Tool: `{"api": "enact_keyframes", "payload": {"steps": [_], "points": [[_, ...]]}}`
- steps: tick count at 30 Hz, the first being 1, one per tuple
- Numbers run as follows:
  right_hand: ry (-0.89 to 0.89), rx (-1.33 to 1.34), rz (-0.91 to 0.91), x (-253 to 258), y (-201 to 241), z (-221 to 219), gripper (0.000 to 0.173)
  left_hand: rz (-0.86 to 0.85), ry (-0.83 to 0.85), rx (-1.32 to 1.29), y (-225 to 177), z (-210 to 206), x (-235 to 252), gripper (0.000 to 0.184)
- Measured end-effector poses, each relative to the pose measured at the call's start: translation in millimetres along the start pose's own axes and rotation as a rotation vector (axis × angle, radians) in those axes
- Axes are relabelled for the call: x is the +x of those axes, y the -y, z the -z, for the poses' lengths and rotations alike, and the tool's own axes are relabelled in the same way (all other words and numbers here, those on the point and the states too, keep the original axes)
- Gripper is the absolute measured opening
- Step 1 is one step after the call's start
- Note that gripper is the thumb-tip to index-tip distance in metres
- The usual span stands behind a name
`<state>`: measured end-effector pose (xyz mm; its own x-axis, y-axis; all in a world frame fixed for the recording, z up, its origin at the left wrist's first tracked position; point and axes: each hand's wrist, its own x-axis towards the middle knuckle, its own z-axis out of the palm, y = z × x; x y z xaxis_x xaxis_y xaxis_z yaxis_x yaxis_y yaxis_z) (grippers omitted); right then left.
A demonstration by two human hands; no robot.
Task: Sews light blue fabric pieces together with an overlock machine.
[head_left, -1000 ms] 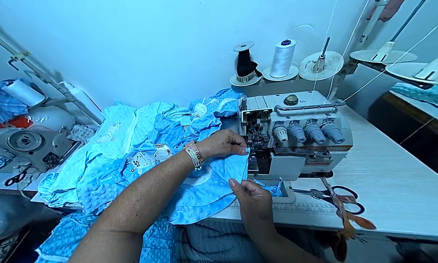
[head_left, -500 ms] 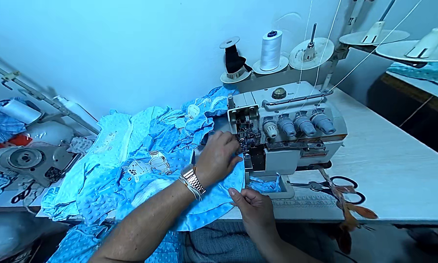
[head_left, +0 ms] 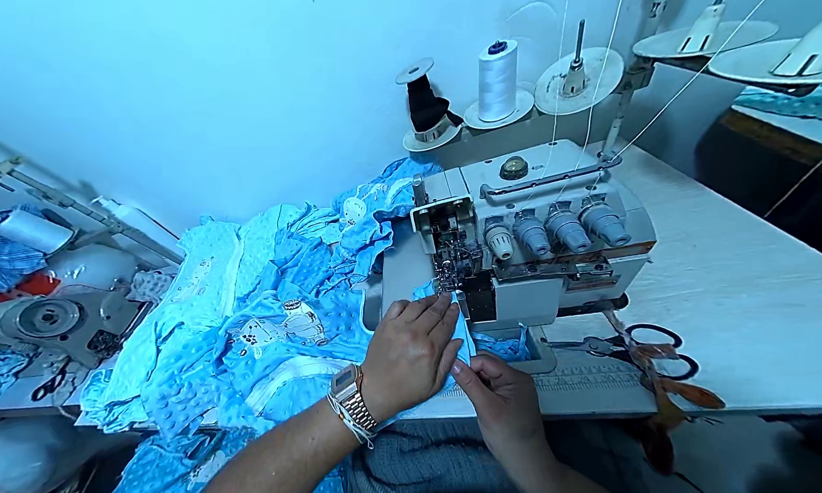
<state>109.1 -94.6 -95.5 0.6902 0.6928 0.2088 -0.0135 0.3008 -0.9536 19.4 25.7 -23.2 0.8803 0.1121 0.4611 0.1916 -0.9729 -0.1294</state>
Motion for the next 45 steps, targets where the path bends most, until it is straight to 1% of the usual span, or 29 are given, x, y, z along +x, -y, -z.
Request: {"api": "enact_keyframes", "payload": {"steps": [5,12,18,20,22,25,28,29,30,31,32,33,34,35,36,37,38,40,42,43,45], "points": [[-0.008,0.01,0.023,6,2,3,0.023,0.101,-0.026,-0.128,-3,-8,-3,0.049],[0.02,-0.001,0.032,8,3,3,0.025,0.126,-0.029,-0.182,2,-11,0,0.048],[0.018,0.018,0.025,5,2,7,0.023,0.138,-0.029,-0.177,1,-10,4,0.048],[0.011,0.031,0.001,9,4,6,0.024,0.121,-0.032,-0.199,6,-11,5,0.047],[0.012,0.055,-0.063,16,10,3,0.024,0.111,-0.059,-0.254,14,-13,5,0.042],[0.028,0.069,-0.16,26,22,-6,0.02,0.173,-0.148,-0.348,23,-14,1,0.032],[0.023,0.071,-0.201,31,30,-11,0.015,0.328,-0.207,-0.397,22,-8,-6,0.024],[0.016,0.073,-0.21,32,31,-12,0.015,0.421,-0.197,-0.379,19,-2,-10,0.027],[0.01,0.075,-0.215,32,31,-12,0.015,0.54,-0.161,-0.362,14,6,-14,0.036],[0.006,0.082,-0.219,32,31,-13,0.015,0.675,-0.09,-0.361,9,16,-19,0.049],[0.003,0.086,-0.224,31,31,-14,0.015,0.812,0.015,-0.383,7,25,-25,0.061],[0.003,0.094,-0.235,30,31,-16,0.014,0.929,0.147,-0.433,8,33,-31,0.067],[0.011,0.103,-0.249,28,31,-17,0.013,1.009,0.291,-0.479,11,41,-37,0.066],[0.03,0.104,-0.26,25,30,-19,0.012,1.05,0.435,-0.53,14,49,-41,0.059],[0.054,0.103,-0.269,22,30,-22,0.011,1.056,0.536,-0.566,17,56,-44,0.048],[0.081,0.114,-0.284,18,30,-24,0.01,1.042,0.586,-0.569,17,63,-46,0.041],[0.11,0.135,-0.307,15,32,-27,0.01,1.019,0.6,-0.545,15,71,-46,0.038],[0.15,0.198,-0.381,8,41,-32,0.012,0.93,0.548,-0.478,10,85,-46,0.036],[0.166,0.266,-0.461,2,51,-34,0.015,0.772,0.472,-0.486,9,96,-49,0.03],[0.17,0.296,-0.482,0,55,-35,0.015,0.695,0.461,-0.514,9,101,-50,0.028],[0.177,0.333,-0.507,-3,60,-34,0.014,0.564,0.499,-0.534,9,110,-53,0.03]]}}
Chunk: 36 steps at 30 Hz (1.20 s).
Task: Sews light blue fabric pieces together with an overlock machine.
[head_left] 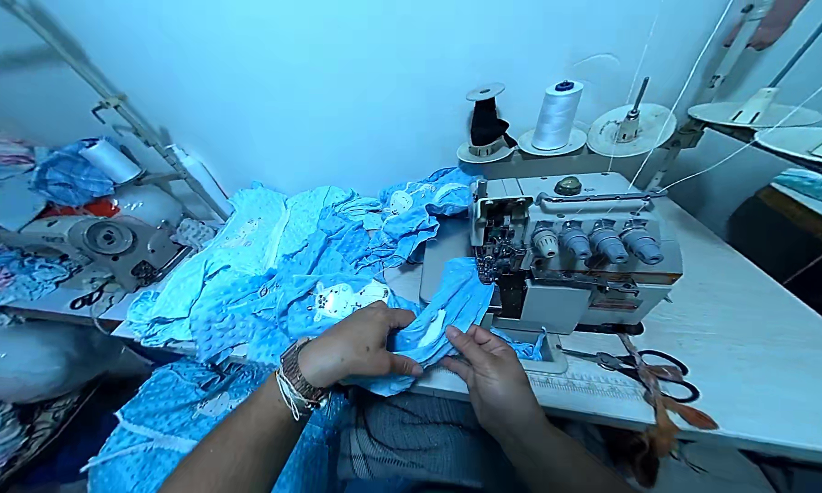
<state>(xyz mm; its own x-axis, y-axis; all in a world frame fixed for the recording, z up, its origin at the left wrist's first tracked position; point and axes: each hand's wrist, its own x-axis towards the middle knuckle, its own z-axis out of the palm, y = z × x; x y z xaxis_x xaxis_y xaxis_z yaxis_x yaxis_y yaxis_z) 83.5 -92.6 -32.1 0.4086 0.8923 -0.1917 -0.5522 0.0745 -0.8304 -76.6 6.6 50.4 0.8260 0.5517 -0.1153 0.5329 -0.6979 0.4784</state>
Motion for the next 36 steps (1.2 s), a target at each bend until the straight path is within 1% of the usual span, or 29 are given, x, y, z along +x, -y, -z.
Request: {"api": "enact_keyframes", "payload": {"steps": [2,3,4,6,9,12,14,15,18,20,21,22,24,26,28,30,31,34,35,36], "points": [[0.012,0.036,-0.034,-6,1,1,0.012,-0.059,0.01,0.075,-3,4,-8,0.032],[0.017,0.052,-0.06,-10,2,1,0.012,-0.054,-0.002,0.121,-5,6,-11,0.035],[0.026,0.069,-0.084,-14,2,1,0.012,-0.016,0.0,0.158,-5,10,-13,0.039],[0.027,0.096,-0.096,-21,1,2,0.012,0.098,0.055,0.237,2,17,-13,0.046],[-0.004,0.121,-0.056,-24,0,2,0.012,0.27,0.055,0.351,3,21,-19,0.051],[-0.008,0.144,-0.001,-27,4,3,0.012,0.333,0.066,0.469,-1,25,-26,0.053],[-0.012,0.15,0.055,-28,11,5,0.013,0.256,0.076,0.461,-5,27,-31,0.049],[-0.024,0.154,0.094,-26,17,7,0.014,0.161,0.058,0.427,-8,28,-35,0.048],[-0.069,0.192,0.189,-21,38,14,0.015,-0.239,-0.077,0.31,-11,28,-49,0.038],[-0.107,0.192,0.243,-22,45,15,0.018,-0.409,-0.113,0.236,-16,28,-54,0.029],[-0.109,0.146,0.265,-24,44,15,0.019,-0.445,-0.123,0.18,-17,29,-55,0.026],[-0.094,0.064,0.277,-29,40,16,0.019,-0.424,-0.102,0.095,-19,29,-55,0.024],[-0.005,-0.109,0.258,-42,23,21,0.012,-0.271,-0.004,-0.109,-21,31,-59,0.021],[0.054,-0.151,0.178,-51,-1,27,0.009,-0.139,0.043,-0.257,-16,32,-62,0.018],[0.032,-0.142,0.088,-54,-20,31,0.009,-0.023,0.06,-0.304,-7,35,-68,0.016],[-0.012,-0.149,0.067,-52,-29,38,0.01,0.094,0.032,-0.256,-1,38,-76,0.013],[-0.025,-0.178,0.101,-51,-29,42,0.011,0.15,0.013,-0.21,2,40,-79,0.012],[-0.011,-0.382,0.361,-53,-26,50,0.013,0.317,0.0,-0.035,15,42,-75,0.016],[0.006,-0.428,0.418,-54,-26,52,0.015,0.373,0.016,0.018,21,39,-71,0.018],[0.019,-0.455,0.433,-53,-28,53,0.018,0.428,0.038,0.085,28,34,-64,0.02]]}}
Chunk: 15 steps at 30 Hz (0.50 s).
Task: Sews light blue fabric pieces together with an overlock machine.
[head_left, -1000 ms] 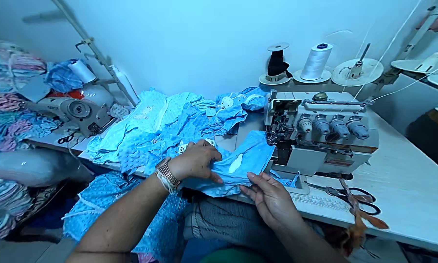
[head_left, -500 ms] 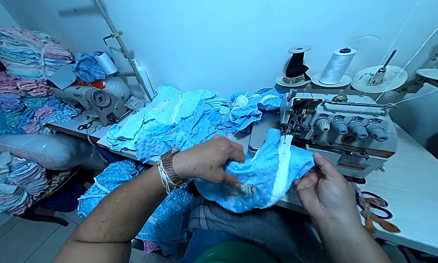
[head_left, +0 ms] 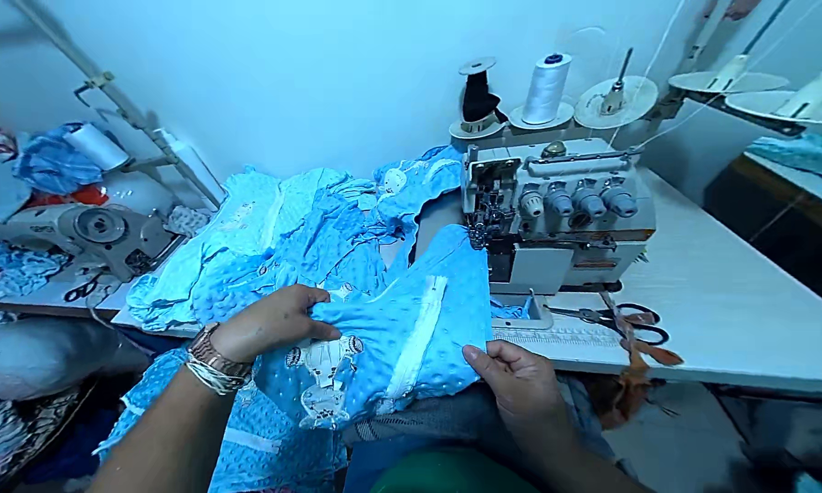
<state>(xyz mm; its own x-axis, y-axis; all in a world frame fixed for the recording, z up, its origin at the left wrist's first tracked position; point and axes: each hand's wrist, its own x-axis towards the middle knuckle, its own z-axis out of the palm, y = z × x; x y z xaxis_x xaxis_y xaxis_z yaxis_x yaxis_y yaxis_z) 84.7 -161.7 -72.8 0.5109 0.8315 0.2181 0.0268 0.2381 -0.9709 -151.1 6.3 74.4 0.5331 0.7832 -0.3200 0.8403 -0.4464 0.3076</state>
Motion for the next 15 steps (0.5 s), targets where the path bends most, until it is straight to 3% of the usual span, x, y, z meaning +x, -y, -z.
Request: {"api": "enact_keyframes", "payload": {"steps": [2,4,7,9,12,15], "points": [[0.021,-0.005,-0.053,-2,-11,-1,0.026,0.083,0.003,0.182,5,-15,18,0.032],[0.01,0.027,-0.125,-5,-17,-2,0.03,0.029,-0.1,0.276,-2,-30,24,0.044],[-0.041,0.036,-0.079,-8,-14,1,0.03,-0.386,-0.503,0.269,-23,-41,23,0.032],[-0.044,0.021,0.028,-10,-10,1,0.029,-0.705,-0.642,0.196,-43,-51,30,0.022],[-0.031,0.062,0.096,-11,-14,2,0.028,-0.882,-0.483,0.037,-76,-74,53,0.042],[-0.045,0.11,0.058,-17,-25,5,0.025,-0.811,-0.491,0.073,-81,-98,91,0.049]]}}
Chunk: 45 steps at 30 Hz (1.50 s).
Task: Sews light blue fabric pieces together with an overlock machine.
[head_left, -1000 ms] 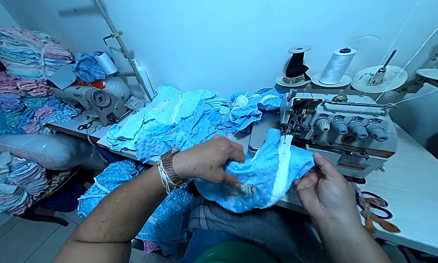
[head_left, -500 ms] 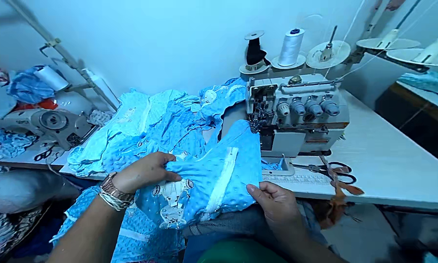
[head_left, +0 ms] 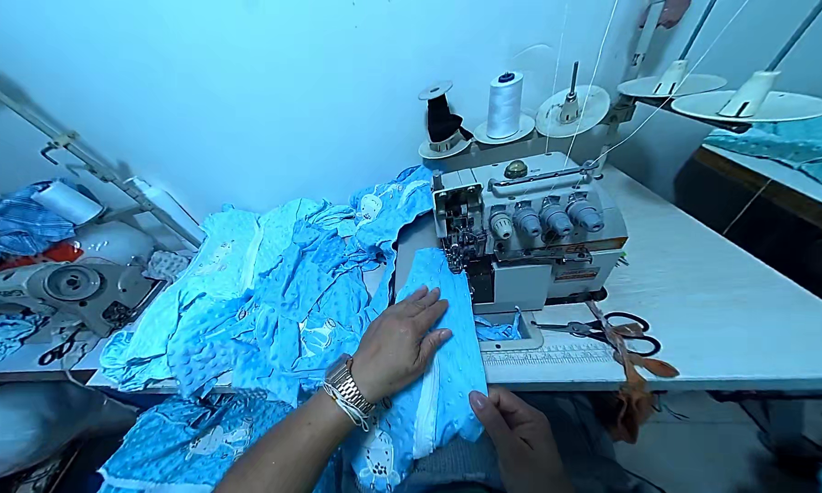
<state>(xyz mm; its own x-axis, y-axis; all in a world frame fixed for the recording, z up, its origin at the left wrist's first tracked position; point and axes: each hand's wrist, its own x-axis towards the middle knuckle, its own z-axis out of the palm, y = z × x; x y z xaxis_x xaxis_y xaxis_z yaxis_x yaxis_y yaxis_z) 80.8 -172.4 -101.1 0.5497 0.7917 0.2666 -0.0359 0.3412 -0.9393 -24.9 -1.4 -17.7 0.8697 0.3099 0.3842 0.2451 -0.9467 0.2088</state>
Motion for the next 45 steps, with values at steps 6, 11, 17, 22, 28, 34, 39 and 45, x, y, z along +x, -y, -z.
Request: {"api": "enact_keyframes", "payload": {"steps": [6,11,17,22,28,34,39,45], "points": [[-0.043,0.011,-0.017,22,-8,1,0.022,0.092,-0.105,0.039,23,-7,24,0.037],[-0.063,-0.044,-0.04,57,-9,-5,0.026,0.109,-0.057,0.005,48,0,49,0.033],[-0.106,-0.041,-0.023,77,-14,-13,0.023,0.071,-0.041,-0.024,81,-8,65,0.037],[-0.03,-0.021,-0.072,52,-22,-23,0.008,0.297,-0.013,0.085,65,1,53,0.043],[0.067,-0.115,-0.071,27,-31,-16,0.007,0.927,0.396,-0.342,17,49,-16,0.065],[0.244,-0.142,-0.101,25,-7,1,0.008,0.905,0.494,-0.362,36,81,-57,0.043],[0.276,0.286,-0.203,23,48,13,0.011,0.785,0.383,-0.442,15,145,-46,0.024],[0.316,0.115,-0.207,0,33,6,0.015,0.782,0.183,-0.16,35,156,-30,0.017]]}}
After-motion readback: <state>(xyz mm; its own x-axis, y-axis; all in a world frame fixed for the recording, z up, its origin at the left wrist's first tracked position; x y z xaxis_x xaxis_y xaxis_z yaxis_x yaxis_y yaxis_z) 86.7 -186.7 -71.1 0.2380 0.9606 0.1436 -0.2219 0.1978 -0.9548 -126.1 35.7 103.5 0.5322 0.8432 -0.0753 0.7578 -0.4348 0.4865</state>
